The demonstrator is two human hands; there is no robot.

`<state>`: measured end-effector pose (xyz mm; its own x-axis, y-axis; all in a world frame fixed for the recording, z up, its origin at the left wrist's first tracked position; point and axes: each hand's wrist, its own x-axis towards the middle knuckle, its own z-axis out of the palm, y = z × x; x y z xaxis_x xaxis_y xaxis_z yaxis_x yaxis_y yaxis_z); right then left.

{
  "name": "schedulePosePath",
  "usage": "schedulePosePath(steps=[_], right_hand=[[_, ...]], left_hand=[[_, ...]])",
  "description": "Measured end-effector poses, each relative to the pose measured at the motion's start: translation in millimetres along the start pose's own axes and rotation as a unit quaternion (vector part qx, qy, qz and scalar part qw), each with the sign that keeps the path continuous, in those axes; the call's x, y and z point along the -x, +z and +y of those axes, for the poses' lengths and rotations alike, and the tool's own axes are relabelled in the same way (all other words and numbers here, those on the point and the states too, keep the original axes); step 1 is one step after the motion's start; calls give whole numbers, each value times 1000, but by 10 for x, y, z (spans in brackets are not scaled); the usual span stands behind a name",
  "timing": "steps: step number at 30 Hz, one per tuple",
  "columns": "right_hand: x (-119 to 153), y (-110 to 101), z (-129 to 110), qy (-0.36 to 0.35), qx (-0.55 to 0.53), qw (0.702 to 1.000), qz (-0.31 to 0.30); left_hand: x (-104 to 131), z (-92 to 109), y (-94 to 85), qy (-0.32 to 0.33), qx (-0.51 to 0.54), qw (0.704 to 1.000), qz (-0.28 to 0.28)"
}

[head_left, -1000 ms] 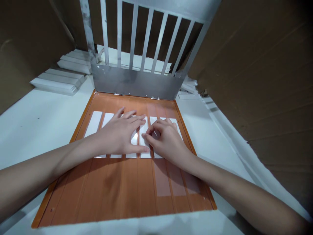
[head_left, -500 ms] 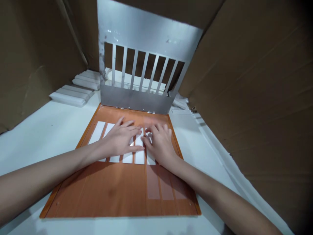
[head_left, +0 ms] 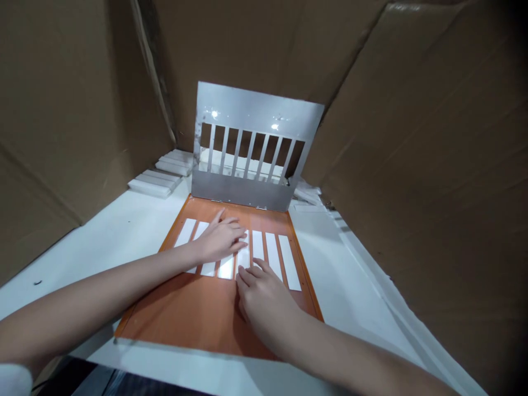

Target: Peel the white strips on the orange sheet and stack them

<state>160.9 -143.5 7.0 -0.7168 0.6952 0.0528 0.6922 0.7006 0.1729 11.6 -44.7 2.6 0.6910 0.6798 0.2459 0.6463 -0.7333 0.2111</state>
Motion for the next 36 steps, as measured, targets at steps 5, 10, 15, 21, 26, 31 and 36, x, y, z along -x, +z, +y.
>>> schedulePosePath(steps=[5,10,15,21,26,31,36], right_hand=[[-21,-109,-15,-14,26,998,-50],[10,-114,-20,-14,-7,999,-37],[26,-21,4,-9,-50,999,-14],[-5,75,17,37,-89,995,10],[8,10,22,34,-92,995,-13],[2,-132,-17,54,-72,996,-13],[-26,-260,56,69,-77,994,-27]], left_hand=[[10,1,-60,26,-8,999,-23],[-88,-82,-13,-16,-23,999,-21],[-164,42,-58,-40,35,998,-34],[-121,276,-95,-20,63,996,-66],[-114,244,-5,2,46,998,-48],[-115,262,-1,14,41,999,-32],[-94,256,-7,16,52,997,-48]])
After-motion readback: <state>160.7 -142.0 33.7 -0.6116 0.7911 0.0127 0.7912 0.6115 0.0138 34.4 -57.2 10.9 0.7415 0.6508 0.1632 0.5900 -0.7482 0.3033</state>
